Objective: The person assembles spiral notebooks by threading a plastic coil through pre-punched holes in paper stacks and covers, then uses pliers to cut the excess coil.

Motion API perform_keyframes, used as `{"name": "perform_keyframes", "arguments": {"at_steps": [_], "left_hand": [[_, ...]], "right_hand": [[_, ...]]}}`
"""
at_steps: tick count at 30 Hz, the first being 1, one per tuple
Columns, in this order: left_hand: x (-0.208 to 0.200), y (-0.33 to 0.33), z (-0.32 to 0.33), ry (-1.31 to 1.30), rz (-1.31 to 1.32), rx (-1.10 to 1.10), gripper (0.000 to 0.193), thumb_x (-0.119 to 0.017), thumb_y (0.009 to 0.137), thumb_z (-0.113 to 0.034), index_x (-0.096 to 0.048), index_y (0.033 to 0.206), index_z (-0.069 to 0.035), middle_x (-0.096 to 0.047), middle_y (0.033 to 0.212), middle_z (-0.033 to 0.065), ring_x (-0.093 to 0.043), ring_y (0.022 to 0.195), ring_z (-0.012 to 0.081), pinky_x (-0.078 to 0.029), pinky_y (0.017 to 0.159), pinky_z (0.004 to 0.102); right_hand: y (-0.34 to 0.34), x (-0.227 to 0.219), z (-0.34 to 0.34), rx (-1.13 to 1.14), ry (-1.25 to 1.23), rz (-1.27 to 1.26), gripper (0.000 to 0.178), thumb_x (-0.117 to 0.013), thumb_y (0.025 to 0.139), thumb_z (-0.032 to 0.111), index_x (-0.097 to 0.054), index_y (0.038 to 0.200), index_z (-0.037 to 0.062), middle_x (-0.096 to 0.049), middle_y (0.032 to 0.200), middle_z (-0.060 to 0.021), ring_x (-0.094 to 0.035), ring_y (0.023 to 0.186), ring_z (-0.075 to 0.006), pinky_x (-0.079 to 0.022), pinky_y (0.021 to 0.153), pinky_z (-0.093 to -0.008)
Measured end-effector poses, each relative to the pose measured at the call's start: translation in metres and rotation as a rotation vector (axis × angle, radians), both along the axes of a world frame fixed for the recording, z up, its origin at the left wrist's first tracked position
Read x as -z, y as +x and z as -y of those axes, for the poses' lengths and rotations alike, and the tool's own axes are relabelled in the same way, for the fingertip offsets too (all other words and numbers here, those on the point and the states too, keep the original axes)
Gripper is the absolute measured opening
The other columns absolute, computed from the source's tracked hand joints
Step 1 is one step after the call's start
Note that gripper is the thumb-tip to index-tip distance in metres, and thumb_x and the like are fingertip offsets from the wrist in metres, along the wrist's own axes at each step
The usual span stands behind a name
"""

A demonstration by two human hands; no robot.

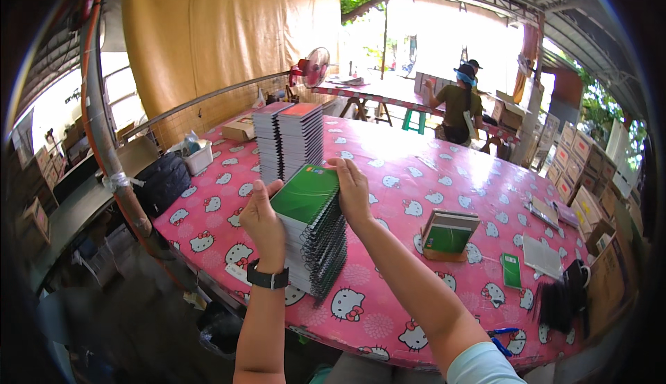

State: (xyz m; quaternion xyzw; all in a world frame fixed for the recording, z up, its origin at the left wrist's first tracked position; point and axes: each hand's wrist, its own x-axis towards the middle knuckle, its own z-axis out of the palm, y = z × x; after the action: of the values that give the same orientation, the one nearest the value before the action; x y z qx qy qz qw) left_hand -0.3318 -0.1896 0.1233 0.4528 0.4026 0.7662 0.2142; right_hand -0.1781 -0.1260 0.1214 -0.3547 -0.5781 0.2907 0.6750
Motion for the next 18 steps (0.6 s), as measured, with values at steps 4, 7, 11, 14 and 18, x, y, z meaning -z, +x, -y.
{"name": "perform_keyframes", "arguments": {"at_steps": [4,7,11,14,18], "left_hand": [[0.022,-0.02,-0.018,-0.044,-0.107,-0.071,0.065,-0.026,0.101,-0.05,-0.059,0.12,0.003,-0.063,0.118,0.0126,-0.058,0.103,0.0185,-0.041,0.092,0.0309],[0.016,-0.039,0.017,0.249,-0.15,0.001,0.059,-0.023,0.102,-0.044,-0.042,0.137,0.0,-0.047,0.139,0.0117,-0.044,0.126,0.0222,-0.028,0.106,0.0374],[0.031,-0.067,0.086,0.386,-0.004,0.179,0.051,-0.033,0.1,-0.035,-0.042,0.135,0.001,-0.047,0.138,0.0157,-0.041,0.13,0.0236,-0.03,0.106,0.0382],[0.062,-0.03,0.118,0.528,-0.073,-0.046,0.038,-0.035,0.099,-0.03,-0.05,0.117,0.001,-0.052,0.121,0.0156,-0.048,0.114,0.0239,-0.034,0.101,0.0374],[0.087,0.033,0.137,0.571,-0.244,-0.022,0.032,-0.039,0.095,-0.031,-0.048,0.107,-0.002,-0.049,0.108,0.0138,-0.048,0.101,0.0242,-0.038,0.089,0.0349]], "right_hand": [[0.031,0.001,0.029,-0.15,-0.074,0.077,0.05,-0.053,0.096,0.034,-0.046,0.135,0.0041,-0.05,0.137,-0.0167,-0.051,0.123,-0.0213,-0.044,0.096,-0.0325],[0.115,0.05,0.044,-0.03,-0.036,0.317,0.046,-0.055,0.096,0.029,-0.047,0.135,0.0073,-0.057,0.127,-0.0149,-0.052,0.118,-0.0189,-0.044,0.095,-0.0316],[0.305,0.138,0.077,0.845,-0.168,0.342,0.035,-0.067,0.081,0.016,-0.061,0.111,-0.0001,-0.068,0.101,-0.0136,-0.066,0.086,-0.0242,-0.052,0.077,-0.0348],[0.348,0.182,0.083,0.878,-0.374,0.214,0.045,-0.074,0.075,0.018,-0.06,0.114,0.0011,-0.066,0.104,-0.0142,-0.064,0.092,-0.0268,-0.051,0.079,-0.0361],[0.338,0.198,0.075,1.003,-0.443,0.197,0.057,-0.082,0.067,0.022,-0.055,0.113,0.0011,-0.064,0.1,-0.0134,-0.063,0.09,-0.0274,-0.05,0.078,-0.0367]]}}
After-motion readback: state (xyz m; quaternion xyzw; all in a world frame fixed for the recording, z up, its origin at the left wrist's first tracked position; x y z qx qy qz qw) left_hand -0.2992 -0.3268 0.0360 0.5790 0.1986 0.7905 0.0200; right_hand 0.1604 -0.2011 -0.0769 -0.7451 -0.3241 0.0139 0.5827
